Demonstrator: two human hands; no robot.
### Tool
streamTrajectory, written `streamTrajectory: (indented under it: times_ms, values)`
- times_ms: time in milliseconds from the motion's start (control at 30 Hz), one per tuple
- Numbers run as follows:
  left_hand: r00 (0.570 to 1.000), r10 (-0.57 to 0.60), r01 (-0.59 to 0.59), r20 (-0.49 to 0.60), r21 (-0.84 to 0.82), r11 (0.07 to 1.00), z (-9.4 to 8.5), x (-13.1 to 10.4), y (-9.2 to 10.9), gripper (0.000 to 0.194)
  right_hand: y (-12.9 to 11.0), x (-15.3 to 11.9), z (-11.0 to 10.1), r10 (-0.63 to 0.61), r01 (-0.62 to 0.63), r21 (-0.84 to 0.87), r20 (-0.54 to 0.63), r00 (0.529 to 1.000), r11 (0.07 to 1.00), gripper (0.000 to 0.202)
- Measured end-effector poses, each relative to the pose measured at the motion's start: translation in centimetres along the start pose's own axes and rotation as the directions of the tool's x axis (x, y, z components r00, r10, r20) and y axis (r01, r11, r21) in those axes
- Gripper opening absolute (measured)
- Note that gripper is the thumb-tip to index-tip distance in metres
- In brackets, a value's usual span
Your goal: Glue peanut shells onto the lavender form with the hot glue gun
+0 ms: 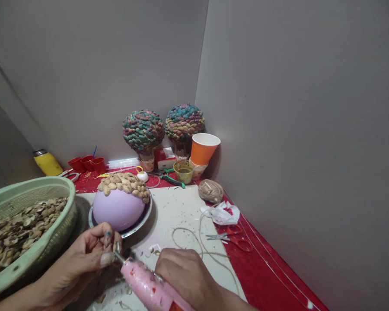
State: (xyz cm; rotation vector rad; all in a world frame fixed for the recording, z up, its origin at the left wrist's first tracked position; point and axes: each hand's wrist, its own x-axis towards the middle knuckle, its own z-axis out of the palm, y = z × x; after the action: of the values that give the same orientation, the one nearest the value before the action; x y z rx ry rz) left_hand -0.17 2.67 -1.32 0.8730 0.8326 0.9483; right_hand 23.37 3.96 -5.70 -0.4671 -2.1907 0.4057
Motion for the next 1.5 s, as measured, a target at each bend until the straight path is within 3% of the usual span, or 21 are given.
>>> streamTrajectory:
  times_ms: [133,500,1500]
  values:
    - [1.000,0.017,-0.017,-0.006,0.032,0.999,0.1,0.1,-0.1,0.032,0.1,0.3,0.4,-0.065,0.062,-0.027,-0.110,0.992,0.998,0.050]
    - [0.999,0.043,-0.042,-0.003,0.059,0.997,0.0,0.1,-0.2,0.033,-0.1,0.4,0.4,-0.099,0.081,-0.195,-0.085,0.992,0.978,0.045]
    - [0.998,0.055,-0.054,-0.008,0.084,0.995,-0.1,0.0,-0.6,0.033,-0.9,1.1,0.1,-0.099,0.066,-0.382,-0.066,0.993,0.922,0.056]
